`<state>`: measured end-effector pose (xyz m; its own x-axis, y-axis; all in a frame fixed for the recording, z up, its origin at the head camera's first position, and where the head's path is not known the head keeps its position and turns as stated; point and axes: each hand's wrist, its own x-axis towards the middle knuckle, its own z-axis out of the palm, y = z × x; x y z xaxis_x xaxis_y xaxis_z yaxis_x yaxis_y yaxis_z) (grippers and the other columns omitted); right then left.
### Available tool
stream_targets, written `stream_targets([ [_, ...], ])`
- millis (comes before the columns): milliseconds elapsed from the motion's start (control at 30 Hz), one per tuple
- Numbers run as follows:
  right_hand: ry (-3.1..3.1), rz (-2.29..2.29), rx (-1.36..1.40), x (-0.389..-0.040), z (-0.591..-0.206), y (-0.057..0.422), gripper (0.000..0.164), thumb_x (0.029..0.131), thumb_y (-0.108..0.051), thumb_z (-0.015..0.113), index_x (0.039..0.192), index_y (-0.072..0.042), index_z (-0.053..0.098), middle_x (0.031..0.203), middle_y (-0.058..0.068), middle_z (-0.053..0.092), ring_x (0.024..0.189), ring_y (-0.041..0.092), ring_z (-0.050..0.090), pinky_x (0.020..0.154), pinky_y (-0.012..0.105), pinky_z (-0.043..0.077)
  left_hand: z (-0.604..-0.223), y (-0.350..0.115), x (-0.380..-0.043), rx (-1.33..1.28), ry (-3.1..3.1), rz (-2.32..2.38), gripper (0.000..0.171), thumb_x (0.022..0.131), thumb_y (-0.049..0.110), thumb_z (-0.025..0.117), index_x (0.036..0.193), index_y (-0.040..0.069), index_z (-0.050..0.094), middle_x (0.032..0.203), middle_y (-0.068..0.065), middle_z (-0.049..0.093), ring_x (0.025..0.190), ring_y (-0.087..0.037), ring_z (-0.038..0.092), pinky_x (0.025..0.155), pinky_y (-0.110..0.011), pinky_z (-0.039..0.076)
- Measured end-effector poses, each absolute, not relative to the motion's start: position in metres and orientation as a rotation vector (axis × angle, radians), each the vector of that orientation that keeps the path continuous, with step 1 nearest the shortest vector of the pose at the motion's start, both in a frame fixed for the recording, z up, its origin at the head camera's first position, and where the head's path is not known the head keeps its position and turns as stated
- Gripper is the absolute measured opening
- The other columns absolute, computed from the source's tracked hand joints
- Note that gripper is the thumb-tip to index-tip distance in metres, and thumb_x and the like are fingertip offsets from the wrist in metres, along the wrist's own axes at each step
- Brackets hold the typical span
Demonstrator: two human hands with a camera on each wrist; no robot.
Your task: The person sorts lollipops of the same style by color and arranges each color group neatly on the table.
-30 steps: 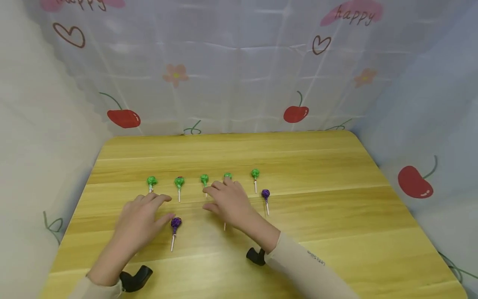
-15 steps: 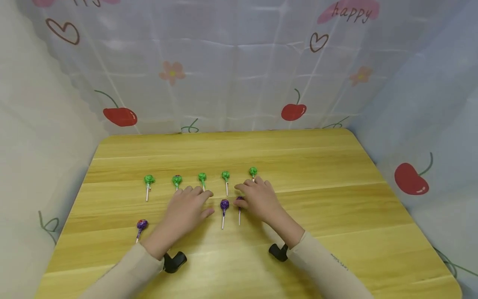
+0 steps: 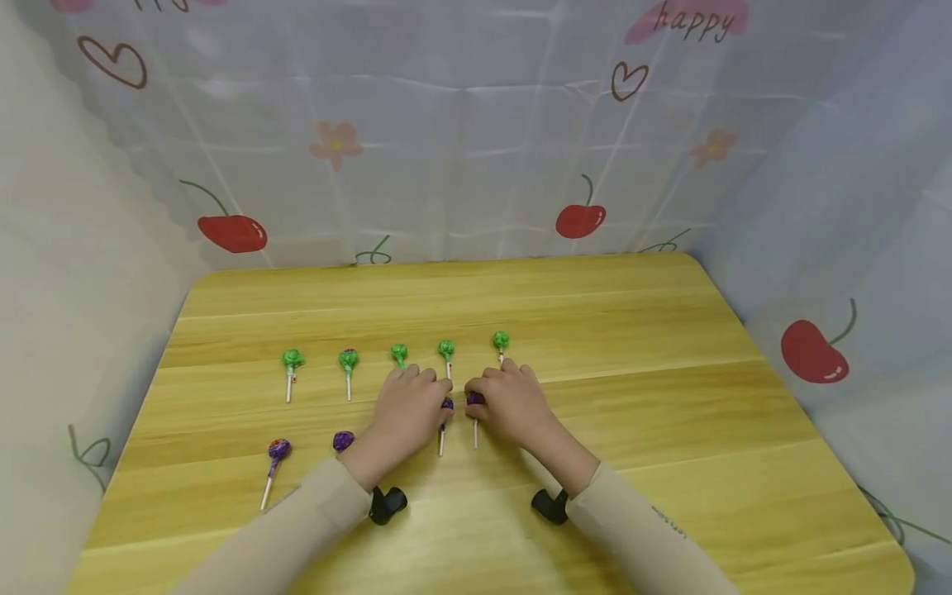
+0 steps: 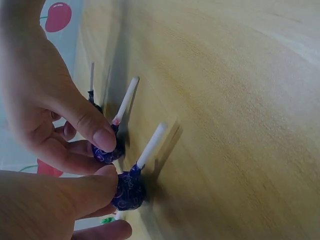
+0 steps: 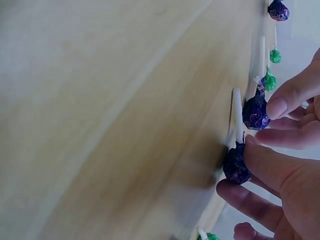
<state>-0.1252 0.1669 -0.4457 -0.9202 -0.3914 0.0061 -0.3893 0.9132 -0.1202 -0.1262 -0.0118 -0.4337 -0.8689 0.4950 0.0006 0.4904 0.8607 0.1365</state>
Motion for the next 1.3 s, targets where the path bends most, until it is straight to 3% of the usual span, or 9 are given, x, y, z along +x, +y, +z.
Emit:
stream_targets([
  [167,3.051,-0.207,-0.623,-0.126,-0.446,0.165,0.017,0.086,-0.040,0.075,0.095,-0.026,0.074,0.084,-0.008,0.066,0.073,0.016,0.044,0.063,0.032,0.032,-0.436,-0.012,-0.129,0.762,2.988,0.234,0.019,0.087,0.034,0.076,0.088,0.015,0.070,0.075,0.000,0.063,0.065,-0.018,0.044,0.063,-0.031,0.030],
  [300,3.036,-0.231,-0.614,-0.125,-0.445,0.163,0.017,0.087,-0.039,0.075,0.097,-0.025,0.075,0.086,-0.007,0.067,0.073,0.016,0.043,0.064,0.032,0.031,-0.438,-0.013,-0.130,0.737,2.974,0.259,0.022,0.088,0.033,0.075,0.078,0.015,0.066,0.070,0.001,0.061,0.062,-0.017,0.043,0.063,-0.031,0.029],
  [567,3.024,-0.287,-0.600,-0.125,-0.446,0.159,0.018,0.087,-0.038,0.075,0.100,-0.025,0.075,0.089,-0.007,0.067,0.076,0.016,0.046,0.066,0.031,0.031,-0.441,-0.015,-0.129,0.727,2.968,0.255,0.025,0.090,0.033,0.072,0.079,0.012,0.066,0.070,-0.002,0.063,0.064,-0.019,0.047,0.064,-0.032,0.034],
  [833,3.015,-0.310,-0.572,-0.125,-0.446,0.159,0.016,0.087,-0.037,0.076,0.098,-0.025,0.075,0.088,-0.007,0.067,0.075,0.016,0.044,0.065,0.031,0.030,-0.428,-0.026,-0.116,0.738,2.994,0.273,0.028,0.090,0.030,0.072,0.071,0.012,0.062,0.062,0.001,0.057,0.060,-0.017,0.043,0.060,-0.030,0.031],
  [1300,3.019,-0.347,-0.562,-0.126,-0.447,0.164,0.016,0.086,-0.036,0.077,0.096,-0.024,0.076,0.089,-0.007,0.069,0.075,0.015,0.043,0.064,0.032,0.030,-0.430,-0.047,-0.098,0.634,2.986,0.328,0.026,0.088,0.025,0.075,0.070,0.013,0.062,0.062,0.002,0.058,0.060,-0.017,0.044,0.062,-0.032,0.033],
])
